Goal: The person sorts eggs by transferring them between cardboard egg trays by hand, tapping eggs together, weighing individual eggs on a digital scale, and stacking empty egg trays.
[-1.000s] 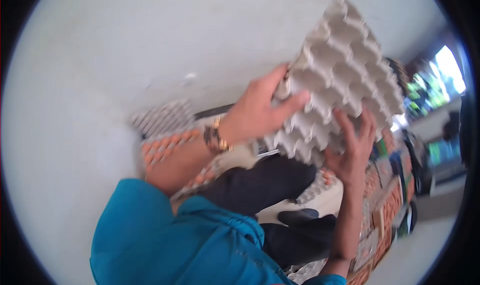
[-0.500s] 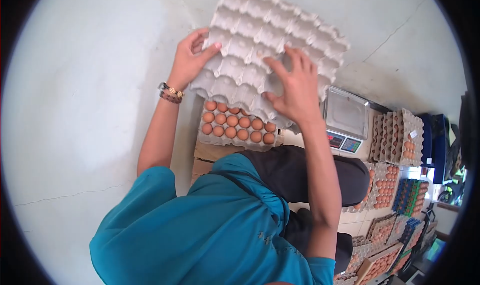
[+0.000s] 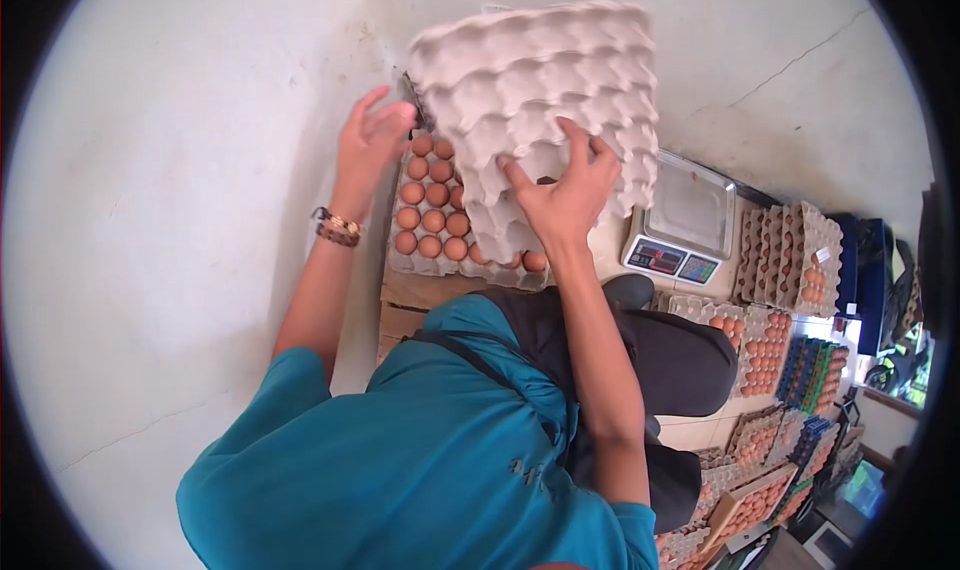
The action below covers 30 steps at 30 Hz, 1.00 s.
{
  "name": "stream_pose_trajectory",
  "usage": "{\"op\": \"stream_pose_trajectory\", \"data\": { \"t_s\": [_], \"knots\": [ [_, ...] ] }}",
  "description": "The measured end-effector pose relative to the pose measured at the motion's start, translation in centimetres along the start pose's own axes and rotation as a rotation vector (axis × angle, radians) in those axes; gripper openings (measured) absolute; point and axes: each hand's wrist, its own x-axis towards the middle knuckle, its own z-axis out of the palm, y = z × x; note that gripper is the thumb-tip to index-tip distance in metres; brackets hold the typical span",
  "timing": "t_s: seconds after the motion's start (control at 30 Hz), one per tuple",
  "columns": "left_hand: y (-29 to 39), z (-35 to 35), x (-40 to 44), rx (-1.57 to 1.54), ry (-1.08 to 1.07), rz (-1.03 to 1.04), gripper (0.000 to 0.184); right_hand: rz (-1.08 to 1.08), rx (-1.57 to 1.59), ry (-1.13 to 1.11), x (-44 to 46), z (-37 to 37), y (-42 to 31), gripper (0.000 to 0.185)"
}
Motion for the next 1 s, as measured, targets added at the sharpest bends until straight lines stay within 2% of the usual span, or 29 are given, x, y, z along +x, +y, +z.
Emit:
{"op": "stream_pose_trajectory", "data": {
  "t_s": [0.07,0.17,0.2,0.3,0.4,0.5,0.6,0.7,0.8,0.9,0.93,1.0],
  "knots": [
    [0.5,2.8,-1.9,-0.097,-0.126,0.009,0.050,0.101,0.074,0.040,-0.4,0.3,-0.4,0.076],
    [-1.8,6.1,-2.6,0.026,-0.073,0.180,0.046,0.184,0.107,-0.026,-2.0,0.4,-2.1,0.074],
    [-1.0,6.2,-2.8,-0.042,-0.057,0.132,0.043,0.198,0.107,-0.071,-2.6,0.3,-2.4,0.073],
    [-2.1,3.1,-0.6,-0.149,-0.084,-0.058,0.044,0.228,0.468,-0.199,-2.0,-0.3,-0.4,0.069],
    [-4.3,-0.7,1.7,-0.086,-0.108,-0.166,0.047,0.336,0.461,0.000,-0.5,-2.8,1.4,0.068],
    [-7.0,-3.1,2.5,-0.051,-0.116,-0.245,0.049,0.067,-0.237,0.250,-0.1,-0.4,8.1,0.072],
    [-7.7,-3.0,2.0,-0.121,-0.089,-0.312,0.051,0.618,0.441,-0.210,-1.4,1.5,10.1,0.075],
    [-10.3,-3.7,3.5,0.010,0.040,-0.236,0.051,0.491,0.425,-0.321,-2.5,3.1,9.6,0.078],
    [-10.8,-4.3,4.0,0.362,0.042,-0.212,0.058,0.562,0.380,-0.454,-3.1,2.0,7.1,0.078],
    [-13.0,-4.5,4.2,0.701,0.043,-0.021,0.066,0.469,0.188,-0.370,-5.1,3.7,7.8,0.079],
    [-13.3,-4.2,3.8,0.664,0.058,0.120,0.071,0.481,0.164,-0.380,-5.1,3.3,7.6,0.078],
    [-13.2,-3.9,3.5,0.677,0.082,0.081,0.070,0.487,0.147,-0.392,-4.9,2.7,7.2,0.078]
  ]
}}
